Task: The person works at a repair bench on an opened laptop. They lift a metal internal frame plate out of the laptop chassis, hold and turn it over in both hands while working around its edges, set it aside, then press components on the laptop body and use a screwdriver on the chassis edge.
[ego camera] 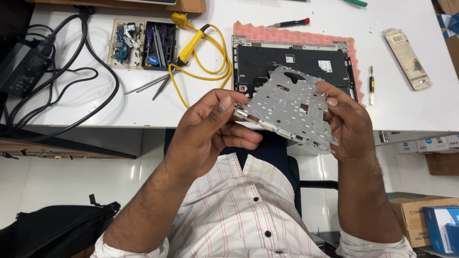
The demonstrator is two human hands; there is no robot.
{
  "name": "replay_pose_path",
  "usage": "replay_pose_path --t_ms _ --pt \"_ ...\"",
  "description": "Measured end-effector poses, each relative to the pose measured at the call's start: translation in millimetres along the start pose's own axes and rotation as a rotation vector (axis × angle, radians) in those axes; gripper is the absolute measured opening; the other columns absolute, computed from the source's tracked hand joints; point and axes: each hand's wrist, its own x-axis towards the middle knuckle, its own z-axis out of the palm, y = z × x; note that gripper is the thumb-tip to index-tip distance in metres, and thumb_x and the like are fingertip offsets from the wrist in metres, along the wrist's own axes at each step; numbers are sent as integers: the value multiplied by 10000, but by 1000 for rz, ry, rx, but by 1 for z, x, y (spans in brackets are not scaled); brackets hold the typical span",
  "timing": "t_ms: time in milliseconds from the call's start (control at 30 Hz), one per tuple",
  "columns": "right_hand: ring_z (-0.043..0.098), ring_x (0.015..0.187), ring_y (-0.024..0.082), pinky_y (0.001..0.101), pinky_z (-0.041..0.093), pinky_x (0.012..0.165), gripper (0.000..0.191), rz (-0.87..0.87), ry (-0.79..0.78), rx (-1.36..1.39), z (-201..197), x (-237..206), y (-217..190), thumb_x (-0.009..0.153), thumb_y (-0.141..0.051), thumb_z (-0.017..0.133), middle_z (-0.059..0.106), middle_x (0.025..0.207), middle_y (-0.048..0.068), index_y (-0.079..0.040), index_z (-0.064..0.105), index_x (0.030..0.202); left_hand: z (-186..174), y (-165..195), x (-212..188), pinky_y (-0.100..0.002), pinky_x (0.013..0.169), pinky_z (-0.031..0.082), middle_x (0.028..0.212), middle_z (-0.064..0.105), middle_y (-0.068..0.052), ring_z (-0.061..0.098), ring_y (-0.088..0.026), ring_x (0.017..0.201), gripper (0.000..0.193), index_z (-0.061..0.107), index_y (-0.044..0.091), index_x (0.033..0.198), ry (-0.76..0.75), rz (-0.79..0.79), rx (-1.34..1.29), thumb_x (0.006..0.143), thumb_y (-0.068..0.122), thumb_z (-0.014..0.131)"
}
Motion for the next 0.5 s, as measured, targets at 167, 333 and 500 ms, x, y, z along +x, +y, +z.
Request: replay_pose_path --t_ms 167,333,500 --pt "727 898 152 226 590 729 503 12 138 -224 -2 -1 -2 1019 -84 514 713 1140 195 135 525 1472 8 -2 -5 -398 840 653 1156 698 -241 762 -284 950 414 484 -19 1338 -41 8 -19 1114 329 479" --pt "742 922 163 241 607 796 529 75 119 -231 0 -2 -9 979 -100 497 710 1161 177 122 486 1459 18 1 -14 -400 885 653 1142 704 -223 758 -294 997 412 465 9 1333 -71 73 148 1039 262 606" --pt "716 889 163 226 584 770 485 66 -199 84 12 -16 -13 1087 -39 573 713 1190 236 180 492 1513 31 7 -33 -382 904 579 1168 676 -133 675 -249 1023 400 633 52 1192 24 562 1035 885 259 785"
